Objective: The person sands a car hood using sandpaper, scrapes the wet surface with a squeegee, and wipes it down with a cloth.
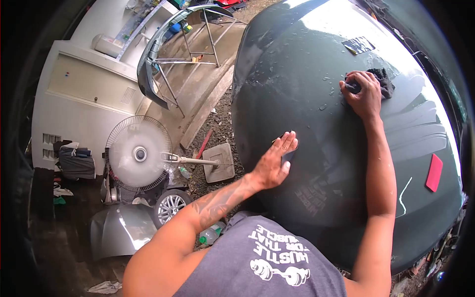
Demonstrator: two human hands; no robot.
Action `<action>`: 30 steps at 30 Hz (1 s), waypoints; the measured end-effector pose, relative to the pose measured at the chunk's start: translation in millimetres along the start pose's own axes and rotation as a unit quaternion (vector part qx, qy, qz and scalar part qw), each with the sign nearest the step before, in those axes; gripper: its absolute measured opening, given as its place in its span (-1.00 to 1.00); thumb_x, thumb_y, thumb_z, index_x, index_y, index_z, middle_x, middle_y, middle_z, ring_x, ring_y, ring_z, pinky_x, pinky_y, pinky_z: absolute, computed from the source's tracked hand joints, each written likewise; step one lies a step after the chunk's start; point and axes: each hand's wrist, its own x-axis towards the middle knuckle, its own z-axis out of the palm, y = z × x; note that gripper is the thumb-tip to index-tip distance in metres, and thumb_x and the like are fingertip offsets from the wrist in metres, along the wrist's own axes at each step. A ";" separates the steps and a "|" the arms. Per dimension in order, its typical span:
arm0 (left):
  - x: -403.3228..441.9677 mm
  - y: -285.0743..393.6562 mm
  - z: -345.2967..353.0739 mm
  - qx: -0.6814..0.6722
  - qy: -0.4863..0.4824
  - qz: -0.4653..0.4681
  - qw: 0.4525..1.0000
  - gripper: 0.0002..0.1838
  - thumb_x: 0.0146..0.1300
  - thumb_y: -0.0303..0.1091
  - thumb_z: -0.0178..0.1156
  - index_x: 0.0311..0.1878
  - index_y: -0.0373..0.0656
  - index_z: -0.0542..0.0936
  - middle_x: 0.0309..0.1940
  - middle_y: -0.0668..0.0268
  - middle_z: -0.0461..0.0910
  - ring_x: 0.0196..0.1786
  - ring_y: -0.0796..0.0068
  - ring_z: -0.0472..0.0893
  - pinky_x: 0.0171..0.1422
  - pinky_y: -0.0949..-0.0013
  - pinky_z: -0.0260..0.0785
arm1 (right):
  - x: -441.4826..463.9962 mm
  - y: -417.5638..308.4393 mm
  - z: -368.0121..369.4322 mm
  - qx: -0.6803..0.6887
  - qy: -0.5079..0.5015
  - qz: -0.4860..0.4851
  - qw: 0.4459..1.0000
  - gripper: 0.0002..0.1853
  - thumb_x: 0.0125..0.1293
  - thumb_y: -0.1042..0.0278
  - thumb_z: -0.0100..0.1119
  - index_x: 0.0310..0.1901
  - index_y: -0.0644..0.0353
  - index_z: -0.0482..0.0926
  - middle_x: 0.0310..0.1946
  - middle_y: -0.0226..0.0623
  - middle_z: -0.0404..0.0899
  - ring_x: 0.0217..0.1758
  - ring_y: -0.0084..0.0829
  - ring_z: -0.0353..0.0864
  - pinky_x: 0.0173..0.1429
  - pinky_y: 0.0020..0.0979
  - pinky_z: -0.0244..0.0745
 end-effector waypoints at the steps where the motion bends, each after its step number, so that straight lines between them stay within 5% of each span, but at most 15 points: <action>1: 8.7 -21.8 -9.3 -0.004 0.012 0.023 1.000 -0.32 0.40 -0.27 -0.10 0.53 -0.42 0.26 0.63 -0.11 0.11 0.69 -0.08 0.04 0.76 0.09 -0.24 | 1.2 -2.3 -3.3 -0.002 -0.017 0.010 1.000 -0.80 0.15 0.18 0.46 -0.35 0.06 0.66 -0.17 -0.43 0.75 0.07 -0.25 0.65 0.22 -0.20 0.44; 3: 50.5 -66.2 -29.8 0.009 0.134 -0.027 0.991 -0.36 0.46 -0.29 -0.14 0.54 -0.38 0.22 0.59 -0.17 0.14 0.67 -0.16 0.08 0.74 -0.03 -0.16 | 0.4 -3.5 -4.1 -0.004 -0.021 0.003 1.000 -0.80 0.15 0.18 0.46 -0.35 0.06 0.66 -0.17 -0.44 0.75 0.08 -0.25 0.65 0.23 -0.20 0.44; 6: 87.8 -126.2 -33.1 0.110 0.161 -0.110 0.975 -0.36 0.51 -0.24 -0.16 0.54 -0.43 0.18 0.60 -0.21 0.08 0.65 -0.23 0.07 0.71 -0.10 -0.09 | -1.1 -5.0 -5.6 -0.004 -0.020 0.013 1.000 -0.80 0.15 0.18 0.46 -0.36 0.07 0.66 -0.16 -0.44 0.75 0.08 -0.25 0.65 0.23 -0.20 0.44; 8: 52.6 -63.9 -11.7 0.072 0.181 -0.051 0.979 -0.33 0.47 -0.23 -0.15 0.56 -0.42 0.17 0.61 -0.19 0.08 0.66 -0.18 0.06 0.73 -0.06 -0.12 | 0.9 -1.0 -3.2 -0.011 -0.013 -0.008 1.000 -0.80 0.16 0.18 0.46 -0.36 0.07 0.66 -0.16 -0.44 0.75 0.07 -0.25 0.65 0.23 -0.21 0.44; 9: 28.2 -28.2 -1.7 0.020 0.149 -0.031 0.988 -0.32 0.45 -0.26 -0.13 0.57 -0.40 0.19 0.61 -0.18 0.11 0.69 -0.12 0.03 0.75 -0.03 -0.25 | 1.1 -2.1 -3.5 -0.012 -0.007 -0.008 1.000 -0.80 0.16 0.18 0.46 -0.35 0.07 0.66 -0.15 -0.44 0.75 0.07 -0.25 0.65 0.23 -0.21 0.44; 12: 1.5 -5.4 0.7 0.037 -0.011 0.039 0.999 -0.29 0.42 -0.27 -0.08 0.59 -0.38 0.18 0.61 -0.16 0.11 0.68 -0.14 0.06 0.74 -0.02 -0.18 | 1.4 -4.2 -5.6 -0.009 -0.019 0.003 1.000 -0.80 0.15 0.19 0.46 -0.35 0.08 0.66 -0.15 -0.43 0.75 0.07 -0.24 0.65 0.23 -0.21 0.44; 16: 96.2 -95.2 -32.1 0.082 0.171 -0.103 0.976 -0.37 0.55 -0.20 -0.06 0.55 -0.37 0.21 0.61 -0.21 0.06 0.65 -0.20 0.08 0.71 -0.07 -0.08 | 2.4 -5.4 -7.7 -0.004 -0.025 0.009 1.000 -0.79 0.16 0.18 0.46 -0.35 0.09 0.65 -0.14 -0.41 0.75 0.07 -0.24 0.65 0.23 -0.22 0.44; 18: 91.0 -85.9 -21.6 0.116 0.192 -0.106 0.969 -0.34 0.53 -0.24 -0.07 0.58 -0.40 0.14 0.62 -0.20 0.05 0.67 -0.16 0.04 0.73 -0.05 -0.12 | 2.2 -2.7 -7.2 -0.009 -0.017 0.001 1.000 -0.80 0.16 0.19 0.46 -0.34 0.09 0.66 -0.14 -0.41 0.75 0.08 -0.24 0.66 0.23 -0.22 0.45; 22: 0.9 -17.3 1.4 0.021 0.055 -0.038 0.998 -0.25 0.46 -0.21 -0.12 0.61 -0.45 0.07 0.66 -0.12 -0.01 0.71 -0.09 -0.04 0.75 0.01 -0.26 | 3.9 -2.7 -3.8 -0.007 -0.019 -0.009 1.000 -0.80 0.15 0.21 0.46 -0.33 0.11 0.66 -0.14 -0.40 0.75 0.07 -0.24 0.66 0.23 -0.21 0.47; 26: 63.0 -124.4 -41.5 0.065 0.169 -0.076 0.981 -0.32 0.56 -0.20 -0.22 0.60 -0.44 0.06 0.62 -0.25 0.00 0.66 -0.27 0.03 0.72 -0.12 -0.17 | 2.2 -7.2 -8.3 -0.003 -0.024 0.009 1.000 -0.79 0.15 0.22 0.46 -0.34 0.12 0.65 -0.14 -0.39 0.75 0.08 -0.23 0.66 0.24 -0.21 0.47; 28: 73.2 -155.3 -42.3 0.129 0.151 -0.141 0.970 -0.32 0.57 -0.21 -0.25 0.60 -0.45 0.05 0.62 -0.29 -0.02 0.66 -0.29 0.01 0.73 -0.13 -0.19 | -0.6 -7.5 -8.6 -0.009 -0.027 0.003 1.000 -0.79 0.15 0.22 0.46 -0.35 0.13 0.65 -0.14 -0.39 0.75 0.08 -0.23 0.66 0.24 -0.22 0.47; 30: 37.8 -84.4 -27.8 0.075 0.158 -0.084 0.981 -0.31 0.54 -0.22 -0.23 0.61 -0.45 0.04 0.61 -0.30 -0.02 0.68 -0.21 0.00 0.75 -0.04 -0.23 | 2.0 -5.7 -7.5 -0.017 -0.027 -0.001 0.999 -0.80 0.16 0.22 0.45 -0.34 0.12 0.65 -0.12 -0.38 0.76 0.09 -0.22 0.66 0.25 -0.22 0.47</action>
